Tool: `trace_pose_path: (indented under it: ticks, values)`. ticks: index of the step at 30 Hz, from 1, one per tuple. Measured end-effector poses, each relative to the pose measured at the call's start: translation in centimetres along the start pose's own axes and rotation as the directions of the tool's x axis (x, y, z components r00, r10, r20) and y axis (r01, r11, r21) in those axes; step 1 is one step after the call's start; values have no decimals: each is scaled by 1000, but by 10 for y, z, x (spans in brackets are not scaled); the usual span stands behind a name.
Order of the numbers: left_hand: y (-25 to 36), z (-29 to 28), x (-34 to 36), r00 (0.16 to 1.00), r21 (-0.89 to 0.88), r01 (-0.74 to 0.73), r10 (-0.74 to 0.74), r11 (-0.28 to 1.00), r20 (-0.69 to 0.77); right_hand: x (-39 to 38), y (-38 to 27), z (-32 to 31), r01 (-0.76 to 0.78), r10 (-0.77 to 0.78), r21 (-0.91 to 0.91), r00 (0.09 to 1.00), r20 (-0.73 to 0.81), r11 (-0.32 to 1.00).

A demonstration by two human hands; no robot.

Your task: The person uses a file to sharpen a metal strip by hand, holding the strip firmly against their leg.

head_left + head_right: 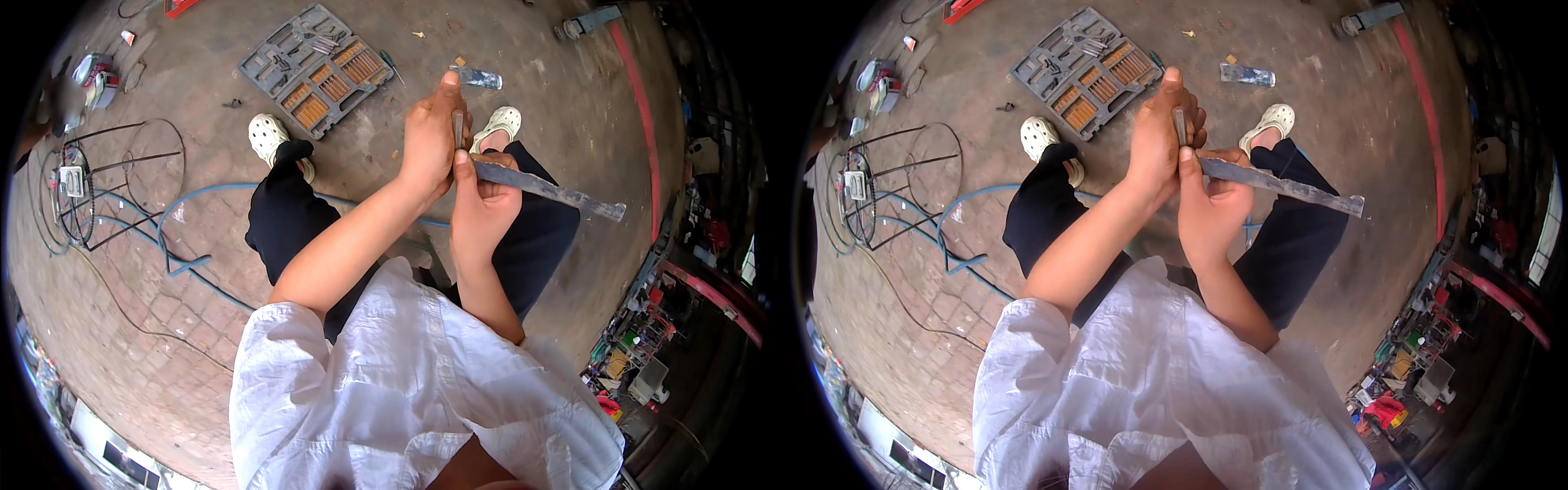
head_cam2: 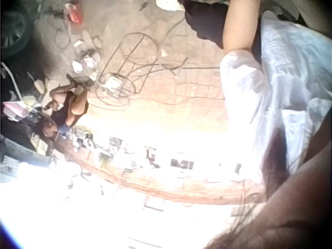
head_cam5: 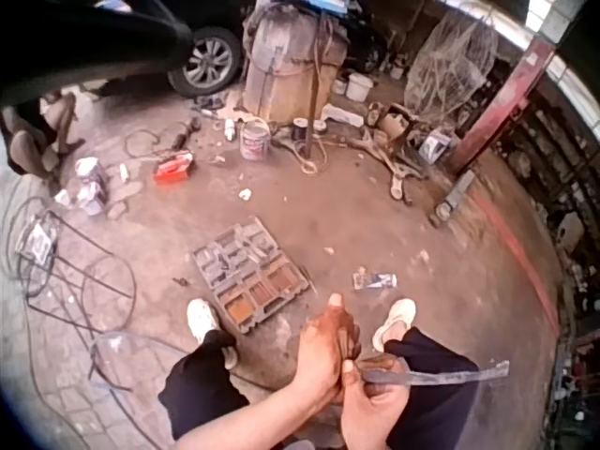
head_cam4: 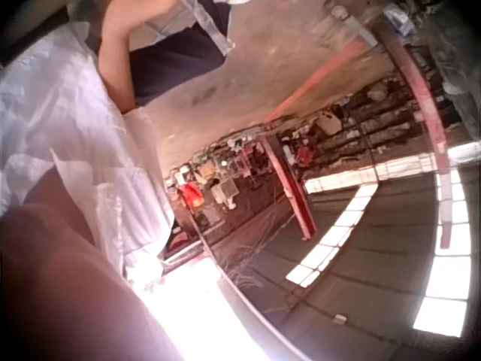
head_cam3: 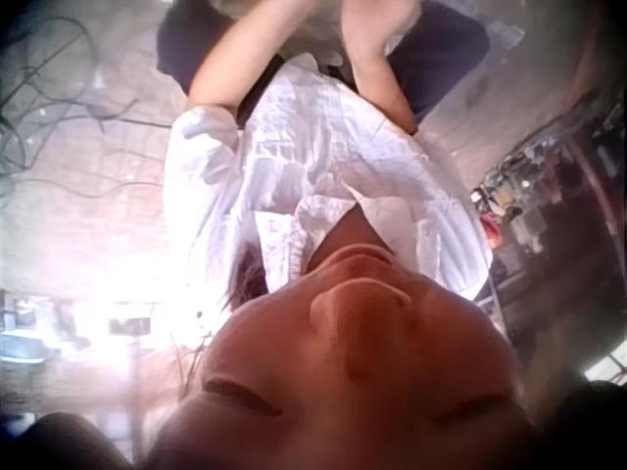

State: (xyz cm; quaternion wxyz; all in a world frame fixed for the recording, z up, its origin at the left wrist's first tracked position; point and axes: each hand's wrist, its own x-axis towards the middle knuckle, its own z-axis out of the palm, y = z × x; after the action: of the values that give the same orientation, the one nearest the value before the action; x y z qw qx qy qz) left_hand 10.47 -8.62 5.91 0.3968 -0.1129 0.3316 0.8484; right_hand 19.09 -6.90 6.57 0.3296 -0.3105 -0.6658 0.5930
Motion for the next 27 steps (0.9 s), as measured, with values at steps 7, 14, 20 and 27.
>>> trace_pose_path:
  ticks: [7,14,20,27]
  values:
    - [2,2,4,1000,-19,-24,24,1000,-4,-1,5,-3,-8,8,-4,1000,-7,1000]
    - [-2,-3,3,1000,-12,-16,16,1000,-20,-5,-2,2,-20,20,15,999,-25,1000]
    - [1,0,3,999,-24,-44,43,999,-26,7,0,6,20,-20,-19,1000,-4,1000]
    - [-3,-4,4,997,-18,-71,71,997,-2,13,-5,8,35,-35,-1,999,16,999]
